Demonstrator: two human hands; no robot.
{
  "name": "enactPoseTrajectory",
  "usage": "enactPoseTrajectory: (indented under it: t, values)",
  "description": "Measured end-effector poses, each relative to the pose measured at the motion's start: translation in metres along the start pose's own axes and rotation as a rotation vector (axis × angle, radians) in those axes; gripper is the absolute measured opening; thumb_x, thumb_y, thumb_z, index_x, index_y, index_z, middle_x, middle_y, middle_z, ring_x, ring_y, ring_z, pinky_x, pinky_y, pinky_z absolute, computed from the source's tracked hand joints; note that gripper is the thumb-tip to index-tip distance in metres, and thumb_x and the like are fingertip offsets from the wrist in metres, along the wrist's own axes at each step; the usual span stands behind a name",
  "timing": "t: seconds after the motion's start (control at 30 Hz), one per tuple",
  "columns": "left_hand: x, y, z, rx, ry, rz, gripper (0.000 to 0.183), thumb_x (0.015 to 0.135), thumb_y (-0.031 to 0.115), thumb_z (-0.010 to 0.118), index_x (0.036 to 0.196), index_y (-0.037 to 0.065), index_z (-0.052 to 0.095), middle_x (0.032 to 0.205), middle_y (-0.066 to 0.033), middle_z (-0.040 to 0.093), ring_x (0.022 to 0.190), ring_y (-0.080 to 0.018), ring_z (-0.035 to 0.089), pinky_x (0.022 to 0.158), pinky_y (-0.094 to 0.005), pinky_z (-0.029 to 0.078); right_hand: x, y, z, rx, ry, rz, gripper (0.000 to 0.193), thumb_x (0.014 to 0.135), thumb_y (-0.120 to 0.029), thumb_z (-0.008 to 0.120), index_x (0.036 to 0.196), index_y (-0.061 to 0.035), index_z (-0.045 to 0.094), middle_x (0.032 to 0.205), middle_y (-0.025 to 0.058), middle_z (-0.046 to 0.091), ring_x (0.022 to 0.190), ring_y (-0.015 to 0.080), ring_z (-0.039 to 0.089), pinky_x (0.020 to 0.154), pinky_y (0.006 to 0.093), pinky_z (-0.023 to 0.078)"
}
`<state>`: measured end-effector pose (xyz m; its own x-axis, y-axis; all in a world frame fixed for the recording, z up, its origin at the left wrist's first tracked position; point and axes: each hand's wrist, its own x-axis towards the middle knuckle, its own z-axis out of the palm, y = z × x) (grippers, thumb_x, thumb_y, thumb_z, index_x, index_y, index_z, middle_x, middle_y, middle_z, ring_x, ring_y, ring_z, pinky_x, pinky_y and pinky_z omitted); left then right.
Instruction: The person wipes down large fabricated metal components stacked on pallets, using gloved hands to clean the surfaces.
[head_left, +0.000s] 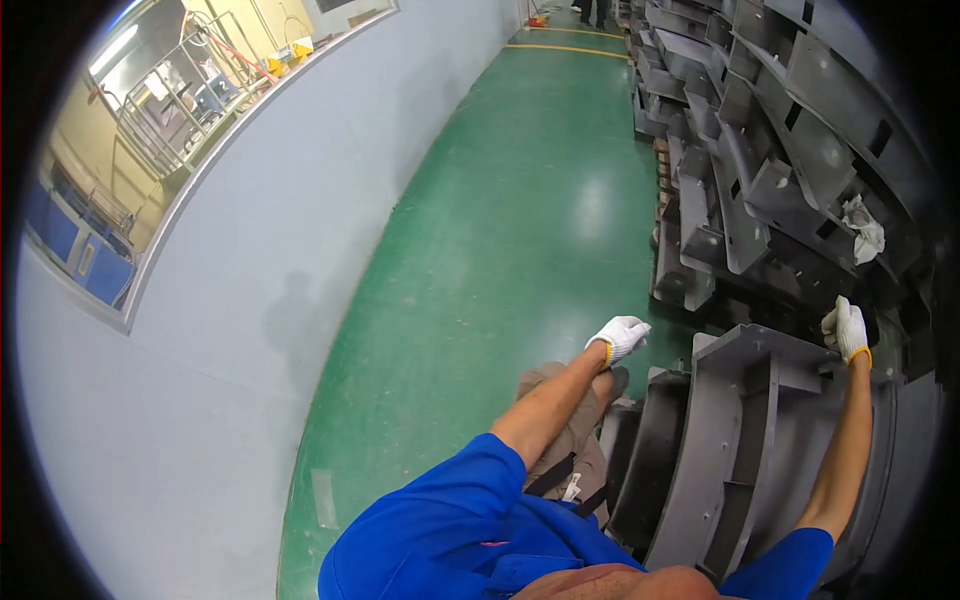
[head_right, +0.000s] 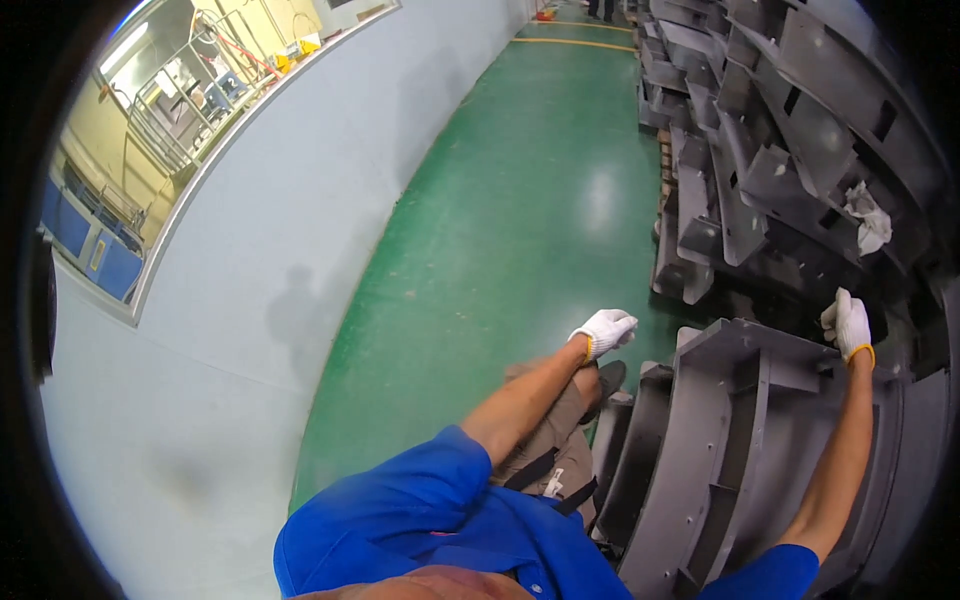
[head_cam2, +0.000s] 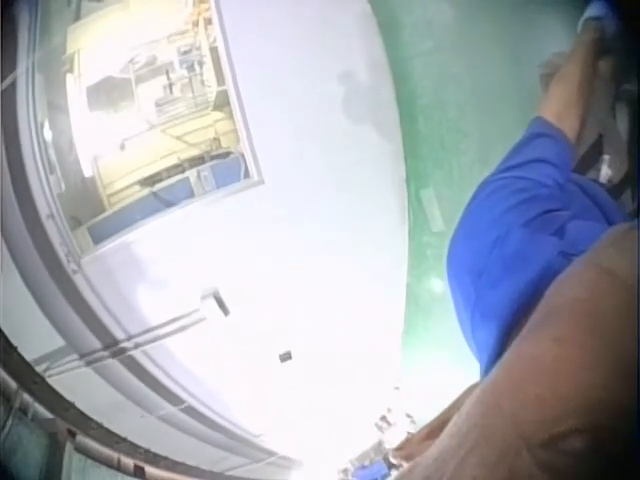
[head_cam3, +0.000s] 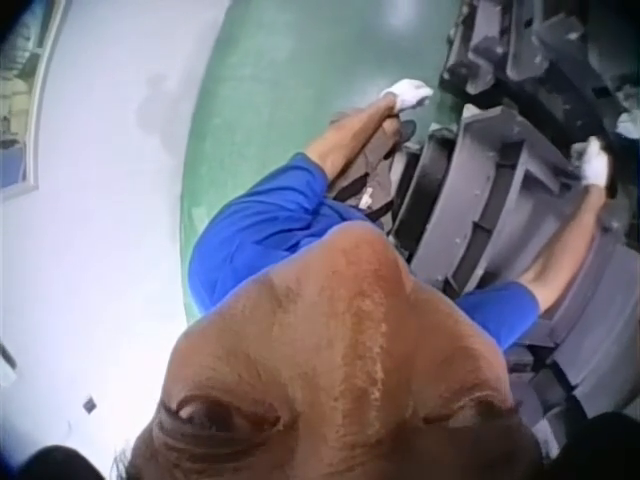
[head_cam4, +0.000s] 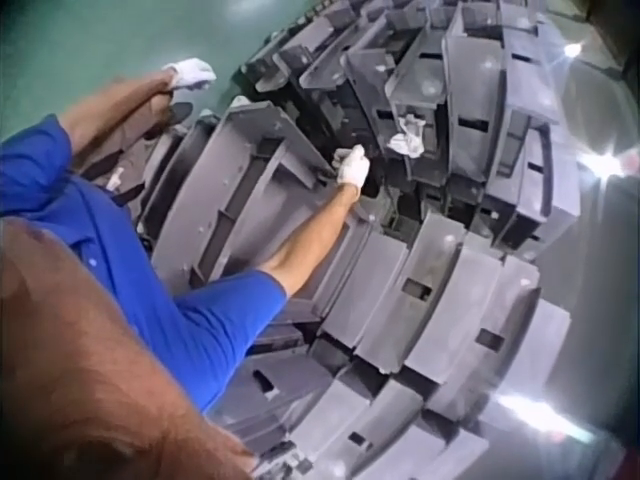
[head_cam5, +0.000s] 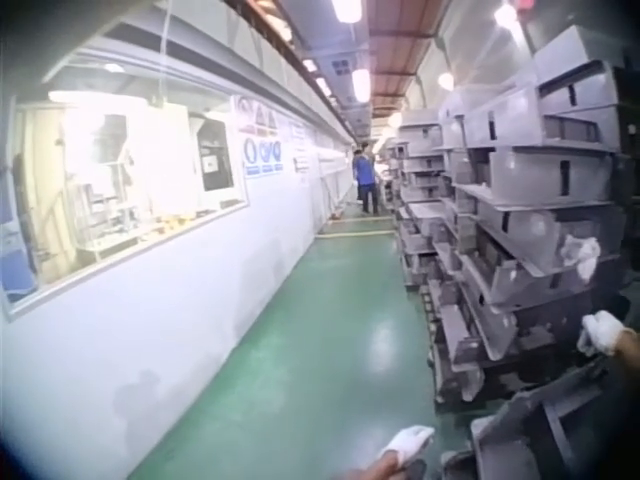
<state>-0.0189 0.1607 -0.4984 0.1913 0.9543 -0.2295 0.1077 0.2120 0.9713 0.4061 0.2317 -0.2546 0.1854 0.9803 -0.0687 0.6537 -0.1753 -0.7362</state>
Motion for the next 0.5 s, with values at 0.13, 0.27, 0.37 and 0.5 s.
enactPoseTrajectory:
  t: [0.13, 0.27, 0.37, 0.5]
  values:
    - [0.0011, -0.0011, 0.0000, -0.001, 0.030, 0.010, 0.039, 0.091, 0.034, 0.053, 0.092, -0.003, 0.066, 0.076, -0.0116, 0.067, 0.068, -0.0203, 0.062, 0.066, -0.0333, 0.049, -0.0004, -0.0014, 0.0045, 0.000, 0.029, -0.030, 0.061, 0.092, -0.046, 0.037, 0.057, 0.0005, 0.055, 0.051, 0.0085, 0.050, 0.039, 0.0167, 0.045, 0.040, 0.0298, 0.033]
    - [0.0007, -0.0016, -0.0004, -0.006, 0.030, 0.008, 0.038, 0.091, 0.033, 0.053, 0.092, -0.003, 0.066, 0.075, -0.0109, 0.066, 0.067, -0.0193, 0.061, 0.065, -0.0326, 0.049, -0.0026, -0.0069, 0.0019, -0.009, -0.025, 0.004, 0.060, 0.092, -0.044, 0.036, 0.057, 0.0009, 0.055, 0.052, 0.0087, 0.052, 0.042, 0.0180, 0.048, 0.043, 0.0314, 0.036]
    - [0.0006, 0.0013, 0.0021, -0.025, 0.012, -0.007, 0.037, 0.091, 0.033, 0.053, 0.093, -0.002, 0.066, 0.076, -0.0099, 0.066, 0.066, -0.0182, 0.060, 0.064, -0.0318, 0.049, -0.0035, -0.0030, -0.0012, -0.024, -0.008, -0.006, 0.060, 0.091, -0.045, 0.037, 0.058, 0.0013, 0.056, 0.052, 0.0088, 0.052, 0.042, 0.0179, 0.048, 0.043, 0.0318, 0.036]
    - [0.0008, 0.0006, -0.0017, -0.039, -0.046, -0.056, 0.034, 0.093, 0.034, 0.052, 0.098, 0.003, 0.064, 0.082, -0.0058, 0.065, 0.072, -0.0143, 0.060, 0.064, -0.0289, 0.050, -0.0052, -0.0064, 0.0004, -0.041, -0.021, -0.016, 0.061, 0.091, -0.045, 0.037, 0.058, 0.0018, 0.056, 0.052, 0.0091, 0.052, 0.042, 0.0177, 0.047, 0.043, 0.0321, 0.036]
